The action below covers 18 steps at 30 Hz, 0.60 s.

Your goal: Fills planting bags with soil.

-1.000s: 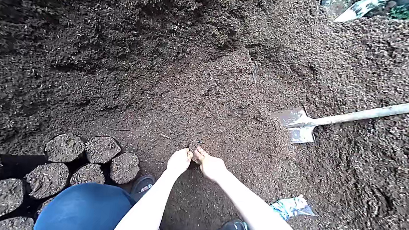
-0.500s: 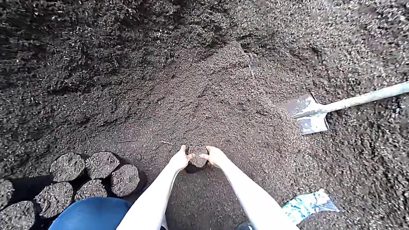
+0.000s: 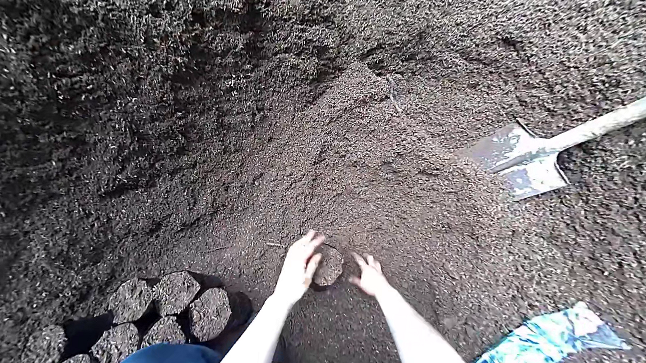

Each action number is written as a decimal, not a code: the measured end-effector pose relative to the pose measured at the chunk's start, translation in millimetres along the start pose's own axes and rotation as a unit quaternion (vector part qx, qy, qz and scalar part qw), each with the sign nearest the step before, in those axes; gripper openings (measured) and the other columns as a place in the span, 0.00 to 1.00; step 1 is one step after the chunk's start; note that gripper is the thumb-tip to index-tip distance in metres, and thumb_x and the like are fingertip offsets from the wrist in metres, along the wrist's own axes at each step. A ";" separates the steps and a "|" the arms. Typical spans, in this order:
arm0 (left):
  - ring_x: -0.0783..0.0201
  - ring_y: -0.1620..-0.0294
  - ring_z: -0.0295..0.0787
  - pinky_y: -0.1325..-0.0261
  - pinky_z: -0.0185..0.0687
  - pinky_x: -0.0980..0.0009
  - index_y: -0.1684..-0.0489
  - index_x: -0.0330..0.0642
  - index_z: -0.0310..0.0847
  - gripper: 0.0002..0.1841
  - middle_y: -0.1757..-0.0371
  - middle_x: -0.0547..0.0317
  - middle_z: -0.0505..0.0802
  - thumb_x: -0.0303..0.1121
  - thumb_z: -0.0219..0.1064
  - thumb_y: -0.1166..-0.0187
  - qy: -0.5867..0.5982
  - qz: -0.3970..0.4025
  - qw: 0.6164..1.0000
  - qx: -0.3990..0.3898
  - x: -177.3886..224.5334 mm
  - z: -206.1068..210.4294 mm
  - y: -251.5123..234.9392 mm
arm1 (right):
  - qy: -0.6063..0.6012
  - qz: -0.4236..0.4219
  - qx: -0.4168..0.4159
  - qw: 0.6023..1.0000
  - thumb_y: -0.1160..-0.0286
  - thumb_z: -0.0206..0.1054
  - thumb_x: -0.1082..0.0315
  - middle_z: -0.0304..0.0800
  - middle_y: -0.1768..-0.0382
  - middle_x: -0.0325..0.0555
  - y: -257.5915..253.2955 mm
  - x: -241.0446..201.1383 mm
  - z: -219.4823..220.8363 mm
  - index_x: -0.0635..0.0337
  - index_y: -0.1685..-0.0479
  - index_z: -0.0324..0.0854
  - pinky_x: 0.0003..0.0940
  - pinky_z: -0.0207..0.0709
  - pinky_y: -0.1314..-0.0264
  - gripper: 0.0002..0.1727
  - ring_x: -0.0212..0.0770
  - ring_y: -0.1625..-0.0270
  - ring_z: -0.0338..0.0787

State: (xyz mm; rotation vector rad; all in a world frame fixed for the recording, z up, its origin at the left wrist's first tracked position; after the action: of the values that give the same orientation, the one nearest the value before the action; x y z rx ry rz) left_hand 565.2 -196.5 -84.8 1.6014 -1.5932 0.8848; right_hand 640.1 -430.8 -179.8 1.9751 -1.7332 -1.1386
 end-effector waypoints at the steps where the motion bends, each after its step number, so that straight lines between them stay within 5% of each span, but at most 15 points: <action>1: 0.49 0.11 0.68 0.09 0.61 0.54 0.16 0.38 0.72 0.26 0.13 0.40 0.73 0.35 0.58 0.13 0.023 -0.057 0.998 0.028 -2.4 -6.9 -2.3 | 0.007 0.013 -0.009 1.000 0.27 0.77 0.56 0.49 0.08 0.62 4.3 0.9 11.6 0.44 0.07 0.59 0.73 0.60 0.17 0.45 0.73 0.11 0.55; 3: 0.50 0.23 0.81 0.20 0.75 0.55 0.16 0.36 0.68 0.30 0.20 0.38 0.79 0.43 0.64 0.12 0.021 -0.204 0.979 0.011 -6.7 -19.4 -4.2 | -0.051 0.022 -0.024 0.998 0.31 0.77 0.67 0.57 0.11 0.63 9.7 5.6 21.5 0.51 0.11 0.65 0.65 0.65 0.17 0.43 0.67 0.13 0.64; 4: 0.49 0.25 0.83 0.20 0.74 0.52 0.20 0.35 0.71 0.29 0.24 0.39 0.83 0.47 0.63 0.12 0.003 -0.254 0.967 -0.026 -6.6 -23.8 -3.7 | -0.141 0.026 -0.019 0.989 0.33 0.77 0.74 0.65 0.16 0.63 12.7 8.8 20.1 0.56 0.16 0.70 0.58 0.69 0.18 0.39 0.61 0.17 0.71; 6: 0.47 0.28 0.84 0.22 0.74 0.46 0.25 0.36 0.76 0.27 0.32 0.40 0.88 0.50 0.58 0.10 -0.047 -0.300 0.949 -0.083 0.7 -29.6 -0.8 | -0.368 0.039 -0.018 0.929 0.29 0.70 0.80 0.79 0.31 0.61 25.4 8.7 7.9 0.60 0.23 0.70 0.46 0.82 0.43 0.31 0.50 0.41 0.85; 8: 0.43 0.32 0.87 0.31 0.78 0.38 0.28 0.41 0.78 0.24 0.37 0.40 0.90 0.49 0.47 0.05 -0.104 -0.324 0.938 -0.069 12.2 -31.6 0.5 | -0.526 0.010 -0.047 0.849 0.19 0.63 0.74 0.81 0.41 0.53 43.4 -5.0 -17.1 0.55 0.22 0.66 0.40 0.83 0.56 0.26 0.43 0.54 0.86; 11: 0.41 0.34 0.88 0.35 0.80 0.36 0.23 0.45 0.73 0.27 0.38 0.40 0.91 0.51 0.36 0.03 -0.088 -0.362 0.928 0.007 19.6 -32.6 -2.6 | -0.617 -0.062 -0.053 0.783 0.05 0.45 0.52 0.87 0.47 0.44 73.0 -48.6 -55.5 0.52 0.25 0.71 0.37 0.84 0.51 0.22 0.39 0.51 0.88; 15: 0.38 0.23 0.81 0.24 0.72 0.35 0.13 0.41 0.63 0.37 0.27 0.35 0.85 0.61 0.36 0.07 -0.015 -0.405 0.912 -0.062 12.0 -34.6 7.9 | -0.605 -0.126 0.002 0.786 0.02 0.37 0.56 0.87 0.51 0.50 89.7 -104.8 -71.4 0.64 0.35 0.75 0.39 0.85 0.44 0.25 0.41 0.52 0.89; 18: 0.47 0.38 0.89 0.31 0.80 0.46 0.21 0.36 0.74 0.39 0.37 0.39 0.90 0.64 0.43 0.09 0.069 -0.397 0.906 -0.126 5.8 -25.2 19.3 | -0.487 -0.180 0.048 0.854 0.04 0.44 0.65 0.89 0.54 0.49 81.3 -125.1 -64.6 0.68 0.43 0.80 0.36 0.84 0.41 0.20 0.36 0.51 0.89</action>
State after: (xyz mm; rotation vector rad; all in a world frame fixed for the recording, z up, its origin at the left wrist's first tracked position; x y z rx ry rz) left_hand 546.2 -178.0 -66.4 1.7265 -0.7758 0.3179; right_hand 631.4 -352.7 -37.4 1.9500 -1.8287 -2.5621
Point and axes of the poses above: each hand's wrist, its own y-axis away from the middle knuckle, its own z-axis out of the palm, x = y × z, the point moved 2 cm from there along -y, towards the middle knuckle
